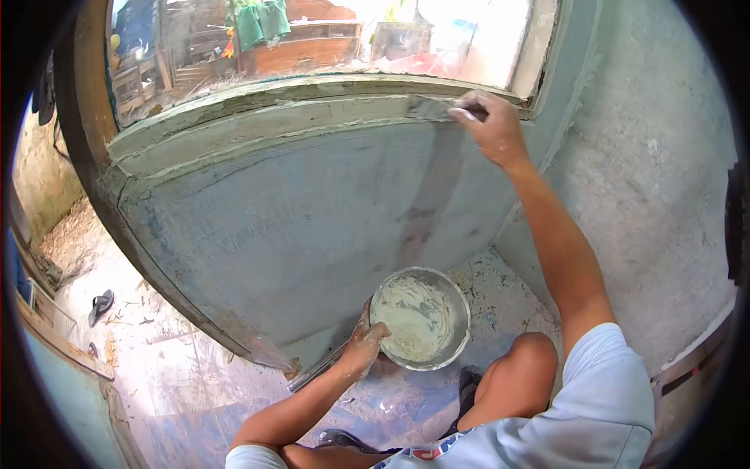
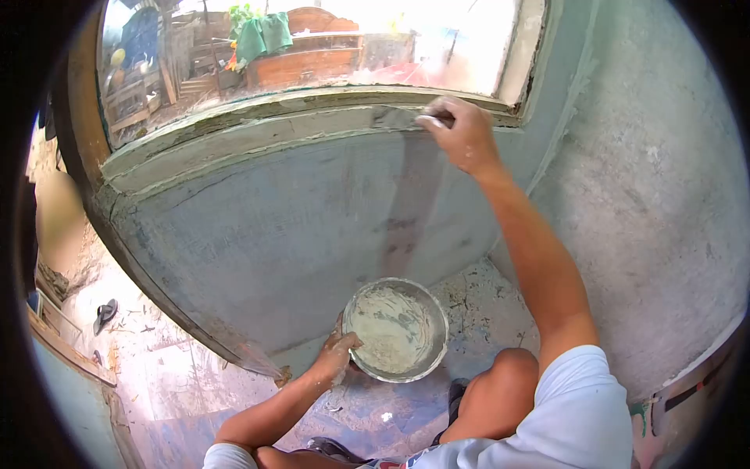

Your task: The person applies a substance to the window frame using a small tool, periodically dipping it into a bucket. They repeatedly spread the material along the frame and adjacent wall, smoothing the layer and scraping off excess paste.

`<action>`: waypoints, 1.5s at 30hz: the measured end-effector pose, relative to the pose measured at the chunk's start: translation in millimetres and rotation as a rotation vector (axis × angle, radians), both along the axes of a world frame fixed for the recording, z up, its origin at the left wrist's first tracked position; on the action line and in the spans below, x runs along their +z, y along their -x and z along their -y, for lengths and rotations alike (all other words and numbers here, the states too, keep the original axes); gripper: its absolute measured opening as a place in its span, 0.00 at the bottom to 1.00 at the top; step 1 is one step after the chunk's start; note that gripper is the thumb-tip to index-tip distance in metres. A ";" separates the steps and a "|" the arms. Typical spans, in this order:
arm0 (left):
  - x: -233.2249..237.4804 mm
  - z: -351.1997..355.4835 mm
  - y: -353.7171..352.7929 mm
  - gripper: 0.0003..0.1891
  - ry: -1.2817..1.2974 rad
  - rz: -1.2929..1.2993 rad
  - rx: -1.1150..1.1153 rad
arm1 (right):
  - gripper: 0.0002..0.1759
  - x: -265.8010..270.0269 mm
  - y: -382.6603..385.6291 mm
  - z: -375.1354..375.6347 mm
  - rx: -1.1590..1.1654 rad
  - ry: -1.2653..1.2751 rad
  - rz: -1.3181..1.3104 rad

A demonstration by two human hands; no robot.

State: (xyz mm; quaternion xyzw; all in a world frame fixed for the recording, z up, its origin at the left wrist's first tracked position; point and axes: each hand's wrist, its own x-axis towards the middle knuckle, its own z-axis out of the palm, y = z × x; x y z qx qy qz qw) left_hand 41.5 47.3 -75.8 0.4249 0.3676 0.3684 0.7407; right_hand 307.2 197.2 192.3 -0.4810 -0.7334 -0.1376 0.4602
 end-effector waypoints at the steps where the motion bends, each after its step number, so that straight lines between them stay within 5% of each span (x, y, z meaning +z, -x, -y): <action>1: -4.5 -0.6 -1.0 0.44 -0.022 0.013 0.002 | 0.10 0.2 -0.9 8.4 -0.037 0.019 -0.024; 4: -25.0 -9.3 -2.0 0.44 -0.068 0.023 -0.003 | 0.09 1.6 22.4 26.0 0.055 -0.022 -0.103; 11: -36.3 -10.7 -6.1 0.42 -0.098 -0.002 -0.042 | 0.11 5.3 107.3 36.8 0.002 -0.193 0.181; 17: -18.2 -4.5 -2.1 0.41 -0.079 0.039 0.005 | 0.10 10.5 104.0 44.9 -0.160 -0.185 0.316; 26: -49.0 -14.9 -8.6 0.43 -0.151 0.072 -0.009 | 0.10 16.7 116.2 54.9 -0.105 -0.238 0.337; 45: -18.9 -6.0 -1.3 0.44 -0.096 0.146 -0.027 | 0.11 21.6 89.2 64.0 -0.252 -0.195 0.360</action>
